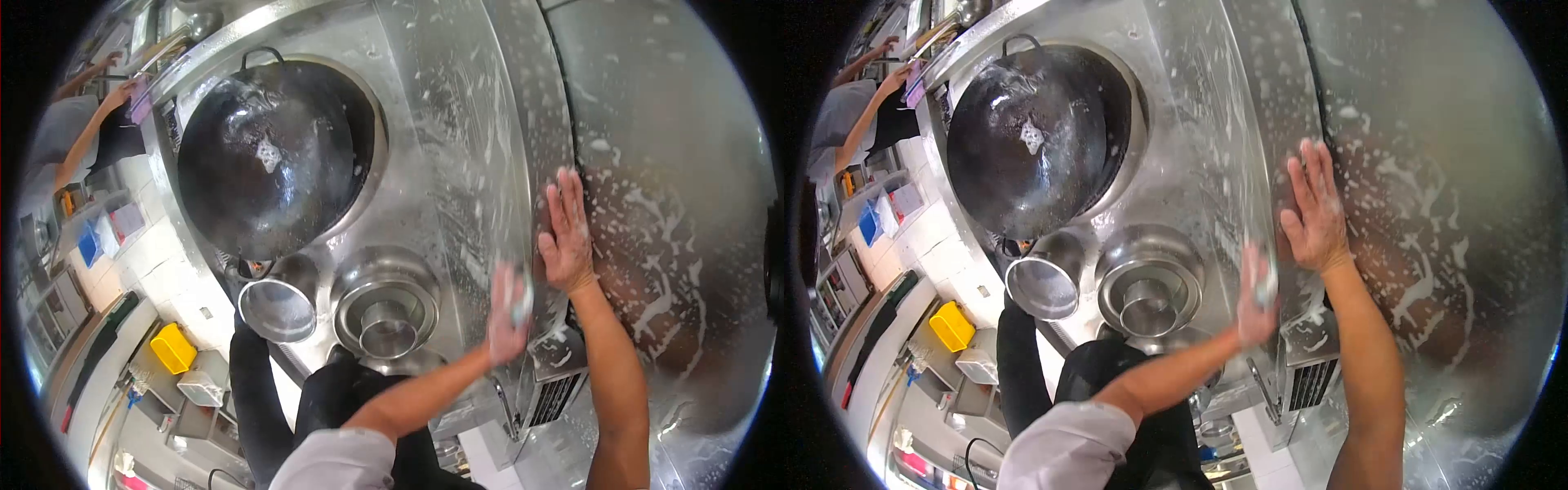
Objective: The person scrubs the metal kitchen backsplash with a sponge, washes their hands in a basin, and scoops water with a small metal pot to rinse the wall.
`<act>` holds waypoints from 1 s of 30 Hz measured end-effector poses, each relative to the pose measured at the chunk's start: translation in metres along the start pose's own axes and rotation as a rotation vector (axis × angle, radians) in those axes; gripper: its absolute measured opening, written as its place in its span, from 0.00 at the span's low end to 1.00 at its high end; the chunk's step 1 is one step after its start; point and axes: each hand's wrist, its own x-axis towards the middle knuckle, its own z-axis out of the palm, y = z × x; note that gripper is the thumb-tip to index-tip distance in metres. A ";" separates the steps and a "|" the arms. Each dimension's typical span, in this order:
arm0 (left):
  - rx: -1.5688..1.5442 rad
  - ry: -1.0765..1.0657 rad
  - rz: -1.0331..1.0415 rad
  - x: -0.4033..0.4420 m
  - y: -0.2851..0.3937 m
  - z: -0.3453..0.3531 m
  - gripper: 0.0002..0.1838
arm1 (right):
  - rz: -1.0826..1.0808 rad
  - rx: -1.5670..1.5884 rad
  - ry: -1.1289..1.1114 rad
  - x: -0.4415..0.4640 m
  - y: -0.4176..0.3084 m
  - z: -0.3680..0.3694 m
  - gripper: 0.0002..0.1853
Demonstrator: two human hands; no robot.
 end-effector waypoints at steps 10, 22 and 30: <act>-0.054 0.229 0.224 0.294 0.014 -0.044 0.28 | -0.006 -0.007 -0.006 0.001 0.002 0.001 0.35; 0.158 0.053 -0.012 0.344 -0.047 -0.052 0.24 | -0.017 -0.005 -0.047 0.003 0.004 0.000 0.36; -0.099 0.137 -0.251 0.089 -0.050 -0.006 0.32 | -0.030 -0.006 -0.026 0.010 0.006 0.001 0.36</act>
